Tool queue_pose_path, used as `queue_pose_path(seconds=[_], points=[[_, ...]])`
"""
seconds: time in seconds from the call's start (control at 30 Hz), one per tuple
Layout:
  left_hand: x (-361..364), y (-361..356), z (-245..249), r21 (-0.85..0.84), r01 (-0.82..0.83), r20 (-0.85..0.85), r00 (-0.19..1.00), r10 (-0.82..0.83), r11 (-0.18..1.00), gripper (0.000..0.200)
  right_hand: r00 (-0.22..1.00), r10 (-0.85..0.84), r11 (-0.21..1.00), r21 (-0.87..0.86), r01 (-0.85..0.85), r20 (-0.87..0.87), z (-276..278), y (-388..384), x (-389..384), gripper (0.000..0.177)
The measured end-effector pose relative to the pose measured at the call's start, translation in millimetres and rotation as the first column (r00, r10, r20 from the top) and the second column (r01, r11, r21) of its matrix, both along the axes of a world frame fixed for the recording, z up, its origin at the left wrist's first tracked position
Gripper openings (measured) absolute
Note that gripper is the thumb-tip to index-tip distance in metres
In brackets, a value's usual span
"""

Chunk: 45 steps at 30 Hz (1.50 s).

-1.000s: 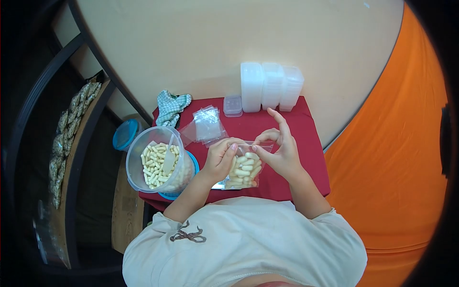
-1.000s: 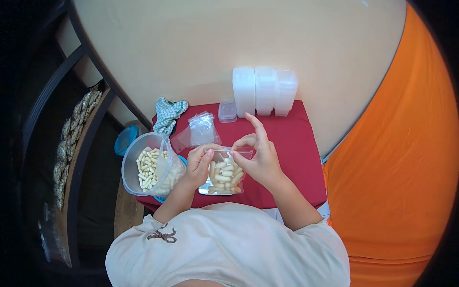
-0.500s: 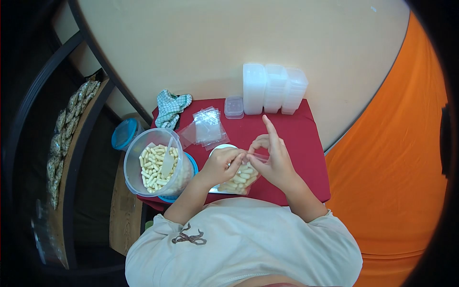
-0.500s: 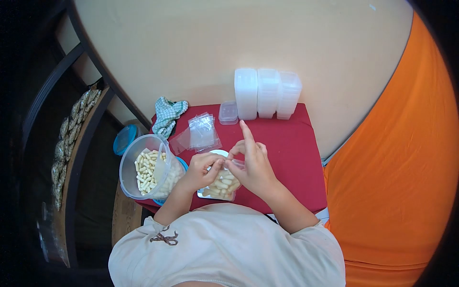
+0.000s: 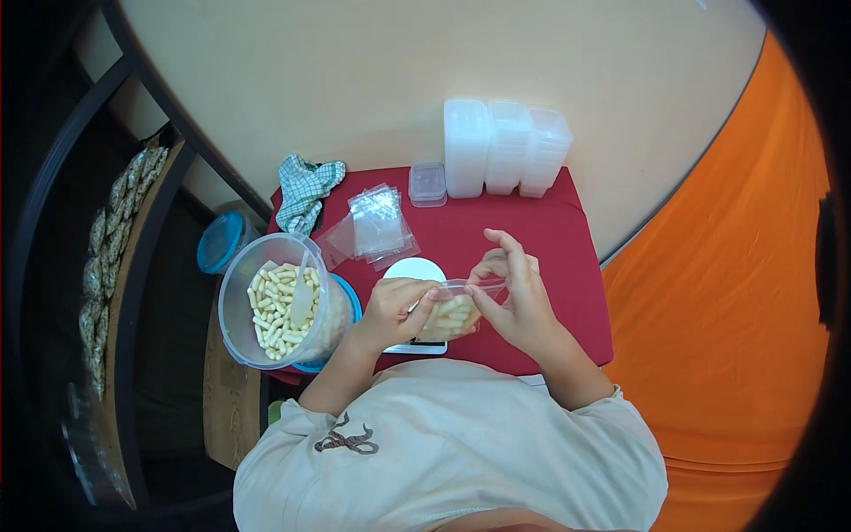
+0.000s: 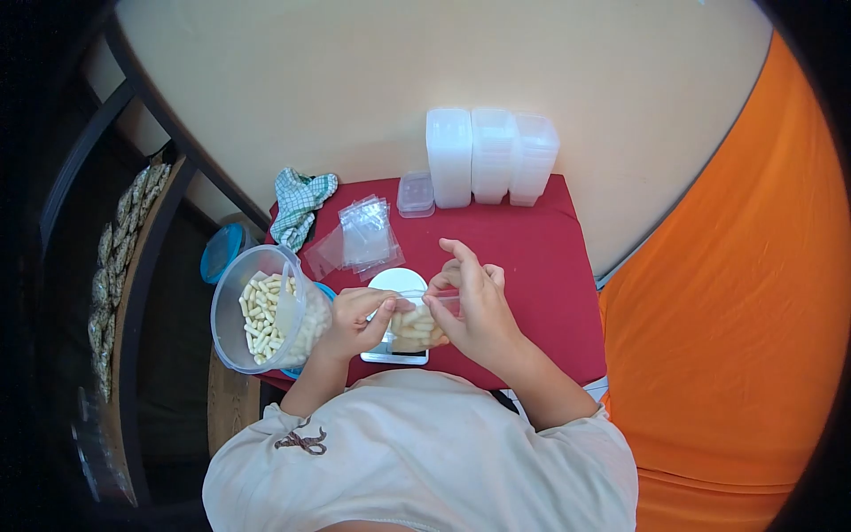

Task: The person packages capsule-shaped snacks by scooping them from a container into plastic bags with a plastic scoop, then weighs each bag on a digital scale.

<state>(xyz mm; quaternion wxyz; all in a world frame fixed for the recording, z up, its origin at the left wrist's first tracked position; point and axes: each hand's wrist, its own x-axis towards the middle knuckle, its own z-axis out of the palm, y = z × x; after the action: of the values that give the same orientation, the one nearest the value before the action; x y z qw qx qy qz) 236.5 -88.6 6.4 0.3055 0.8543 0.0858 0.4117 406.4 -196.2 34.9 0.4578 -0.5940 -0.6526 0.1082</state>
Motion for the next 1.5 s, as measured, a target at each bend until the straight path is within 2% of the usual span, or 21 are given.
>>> queue_pose_path(seconds=[0.13, 0.2, 0.43, 0.5, 0.57, 0.6, 0.67, 0.8, 0.93, 1.0, 1.13, 1.3, 1.5], points=[[-6, 1, -2, -0.023, -0.004, 0.023, 1.000, 0.004, 1.000, 0.020, 0.998, -0.002, 1.000, 0.028, 0.004, -0.069, -7, 1, 5, 0.061], [-9, 1, -2, -0.051, 0.005, 0.042, 0.999, -0.002, 0.999, 0.021, 0.985, 0.039, 0.998, 0.062, -0.029, -0.170, -9, 2, 9, 0.058], [-8, -1, -4, -0.174, 0.038, 0.021, 0.999, -0.035, 0.984, 0.017, 0.988, 0.020, 0.990, 0.141, 0.002, -0.151, -10, 4, 11, 0.056], [-3, -2, -2, -0.190, 0.035, 0.022, 0.999, -0.032, 0.981, 0.014, 0.963, 0.066, 0.992, 0.121, -0.035, -0.262, -8, 3, 13, 0.062], [-1, -2, -1, -0.278, 0.028, 0.054, 0.998, -0.014, 0.960, 0.008, 0.954, 0.080, 0.993, 0.102, -0.053, -0.287, -7, 2, 9, 0.066], [-1, -2, -2, -0.280, 0.025, 0.053, 0.999, -0.010, 0.960, 0.008, 0.945, 0.092, 0.994, 0.084, -0.068, -0.315, -8, 1, 7, 0.071], [0, -2, -6, -0.387, 0.069, 0.106, 0.994, -0.029, 0.919, 0.011, 0.937, 0.115, 0.991, 0.100, -0.086, -0.331, -12, 2, 7, 0.074], [2, -6, -5, -0.432, 0.089, 0.139, 0.990, -0.032, 0.897, 0.011, 0.904, 0.164, 0.983, 0.136, -0.119, -0.395, -15, 3, 2, 0.079], [1, -8, -1, -0.371, 0.122, 0.158, 0.985, -0.067, 0.921, 0.010, 0.914, 0.208, 0.972, 0.177, -0.153, -0.348, -16, 3, -2, 0.081], [0, -10, 2, -0.345, 0.126, 0.160, 0.984, -0.074, 0.930, 0.010, 0.925, 0.248, 0.950, 0.259, -0.174, -0.288, -15, 3, -5, 0.083], [-2, -11, 6, -0.321, 0.143, 0.177, 0.980, -0.089, 0.936, 0.010, 0.939, 0.220, 0.948, 0.284, -0.142, -0.264, -13, 0, -14, 0.083], [-4, -13, 7, -0.303, 0.144, 0.181, 0.979, -0.091, 0.942, 0.010, 0.976, 0.201, 0.906, 0.395, -0.151, -0.089, -15, 1, -18, 0.081], [-7, -13, 11, -0.333, 0.167, 0.184, 0.977, -0.109, 0.928, 0.009, 0.958, 0.231, 0.921, 0.357, -0.159, -0.169, -10, -1, -21, 0.081]])
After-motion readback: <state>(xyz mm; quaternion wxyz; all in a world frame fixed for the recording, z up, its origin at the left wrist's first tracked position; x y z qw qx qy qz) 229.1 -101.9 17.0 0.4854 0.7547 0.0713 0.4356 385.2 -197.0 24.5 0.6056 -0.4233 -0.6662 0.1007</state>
